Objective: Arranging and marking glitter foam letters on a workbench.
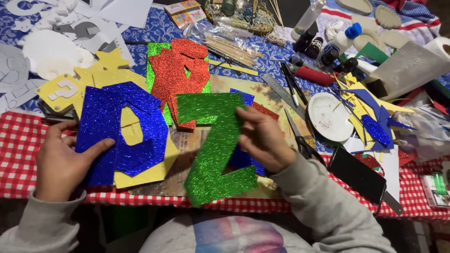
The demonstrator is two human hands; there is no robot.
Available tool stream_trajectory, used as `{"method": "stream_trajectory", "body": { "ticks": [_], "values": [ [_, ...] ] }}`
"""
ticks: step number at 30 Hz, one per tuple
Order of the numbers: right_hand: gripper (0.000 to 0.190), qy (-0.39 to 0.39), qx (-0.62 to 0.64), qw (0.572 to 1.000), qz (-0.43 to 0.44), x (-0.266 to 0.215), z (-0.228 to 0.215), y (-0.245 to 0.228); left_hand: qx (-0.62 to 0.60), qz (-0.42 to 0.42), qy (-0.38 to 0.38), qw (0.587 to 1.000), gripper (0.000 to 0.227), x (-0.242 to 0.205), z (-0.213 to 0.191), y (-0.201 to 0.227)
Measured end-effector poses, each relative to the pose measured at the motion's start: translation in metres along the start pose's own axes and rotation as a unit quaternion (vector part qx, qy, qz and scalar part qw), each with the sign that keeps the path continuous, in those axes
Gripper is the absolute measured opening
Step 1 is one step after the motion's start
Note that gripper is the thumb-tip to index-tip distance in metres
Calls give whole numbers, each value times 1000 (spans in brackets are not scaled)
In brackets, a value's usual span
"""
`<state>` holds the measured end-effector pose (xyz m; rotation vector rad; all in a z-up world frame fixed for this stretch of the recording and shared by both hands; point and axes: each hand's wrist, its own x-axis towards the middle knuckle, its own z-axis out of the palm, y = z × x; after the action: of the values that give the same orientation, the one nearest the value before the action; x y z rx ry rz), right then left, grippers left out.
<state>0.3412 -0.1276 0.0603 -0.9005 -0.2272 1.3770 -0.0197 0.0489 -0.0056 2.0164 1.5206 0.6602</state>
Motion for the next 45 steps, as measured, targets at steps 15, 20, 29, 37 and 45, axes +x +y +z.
{"method": "stream_trajectory", "body": {
  "ticks": [15,20,29,37,45],
  "values": [
    [26,-65,13,998,11,41,83,67,-543,-71,-196,813,34,-37,34,-1],
    [26,-38,-5,998,-42,63,74,99,-645,-230,-184,705,53,-47,57,3],
    [32,-85,-95,992,-15,88,51,74,-523,-80,-212,822,57,-48,40,14],
    [83,115,-760,592,-243,191,11,-15,-710,-54,-155,685,25,-43,9,-155],
    [112,152,-784,545,-253,223,30,18,-748,-33,-179,638,22,-40,-12,-144]
  ]
}}
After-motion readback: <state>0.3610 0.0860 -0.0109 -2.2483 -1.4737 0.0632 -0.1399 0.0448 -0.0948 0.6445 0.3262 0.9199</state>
